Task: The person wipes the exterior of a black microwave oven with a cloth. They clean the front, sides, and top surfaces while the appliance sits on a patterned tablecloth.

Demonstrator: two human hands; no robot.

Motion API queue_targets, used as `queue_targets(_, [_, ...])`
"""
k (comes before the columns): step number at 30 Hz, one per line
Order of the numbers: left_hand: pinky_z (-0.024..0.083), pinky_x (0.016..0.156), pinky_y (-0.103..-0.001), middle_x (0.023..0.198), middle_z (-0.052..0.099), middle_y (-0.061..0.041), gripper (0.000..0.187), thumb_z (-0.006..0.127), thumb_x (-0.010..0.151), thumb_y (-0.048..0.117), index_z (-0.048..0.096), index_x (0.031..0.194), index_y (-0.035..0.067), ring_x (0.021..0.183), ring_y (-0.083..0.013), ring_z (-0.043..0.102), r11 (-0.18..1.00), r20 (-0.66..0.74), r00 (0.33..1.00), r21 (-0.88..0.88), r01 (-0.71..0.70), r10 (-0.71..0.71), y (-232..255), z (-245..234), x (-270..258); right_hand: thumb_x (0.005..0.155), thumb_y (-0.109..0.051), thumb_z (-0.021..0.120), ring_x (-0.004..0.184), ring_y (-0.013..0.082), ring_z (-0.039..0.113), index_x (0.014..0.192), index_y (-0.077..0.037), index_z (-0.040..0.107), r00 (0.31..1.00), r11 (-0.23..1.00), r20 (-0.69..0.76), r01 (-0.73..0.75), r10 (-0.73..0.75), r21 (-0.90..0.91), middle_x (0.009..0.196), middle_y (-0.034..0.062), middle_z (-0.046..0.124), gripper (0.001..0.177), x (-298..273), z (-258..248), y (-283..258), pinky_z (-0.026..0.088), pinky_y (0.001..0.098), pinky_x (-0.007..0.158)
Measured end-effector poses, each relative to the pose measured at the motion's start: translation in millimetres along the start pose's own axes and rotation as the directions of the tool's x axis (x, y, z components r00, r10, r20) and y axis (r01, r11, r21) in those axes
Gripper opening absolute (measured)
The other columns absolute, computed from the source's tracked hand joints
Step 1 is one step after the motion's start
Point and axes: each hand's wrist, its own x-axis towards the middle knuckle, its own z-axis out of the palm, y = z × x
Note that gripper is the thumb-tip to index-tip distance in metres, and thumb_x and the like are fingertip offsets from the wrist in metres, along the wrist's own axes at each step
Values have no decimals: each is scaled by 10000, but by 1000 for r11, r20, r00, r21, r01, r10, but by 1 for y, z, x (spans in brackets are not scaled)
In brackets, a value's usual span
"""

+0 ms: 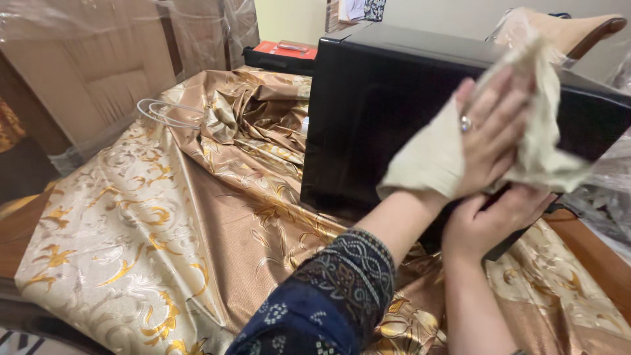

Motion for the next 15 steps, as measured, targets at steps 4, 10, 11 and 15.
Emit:
queue_targets(4, [108, 1360, -591, 1733, 254, -111, 682, 560, 1050, 472, 392, 1639, 172, 1639, -299, 145, 992, 155, 981, -58, -109, 117, -6, -18, -19, 1040, -70, 521, 1635, 390, 156, 1632, 42, 271, 998, 997, 14, 61, -61, 42, 1736, 208, 209, 652, 1, -11, -2, 84, 551, 1348])
queue_targets(10, [62, 1293, -609, 1669, 281, -122, 665, 562, 972, 524, 434, 1533, 190, 1574, -315, 183, 996, 193, 977, -19, 92, -87, -62, -55, -19, 944, -47, 506, 1625, 388, 162, 1601, -93, 423, 997, 996, 54, 45, -49, 74, 1728, 182, 232, 664, 15, -26, -29, 89, 556, 1340])
queue_targets(11, [71, 1296, -603, 1672, 286, -125, 652, 565, 974, 547, 469, 1507, 184, 1580, -314, 182, 972, 160, 959, 74, 225, -234, -72, -57, -18, 905, 3, 489, 1643, 371, 156, 1623, -116, 436, 997, 995, 48, 63, -66, 77, 1746, 167, 224, 730, 14, -26, -28, 80, 541, 1353])
queue_targets(15, [101, 1339, -617, 1674, 317, -134, 588, 590, 971, 477, 579, 1465, 157, 1590, -260, 211, 842, -99, 848, 102, 530, -521, -73, -51, -29, 902, -3, 505, 1643, 376, 146, 1598, -99, 431, 997, 995, 57, 51, -56, 85, 1764, 189, 205, 706, 9, -25, -31, 68, 555, 1348])
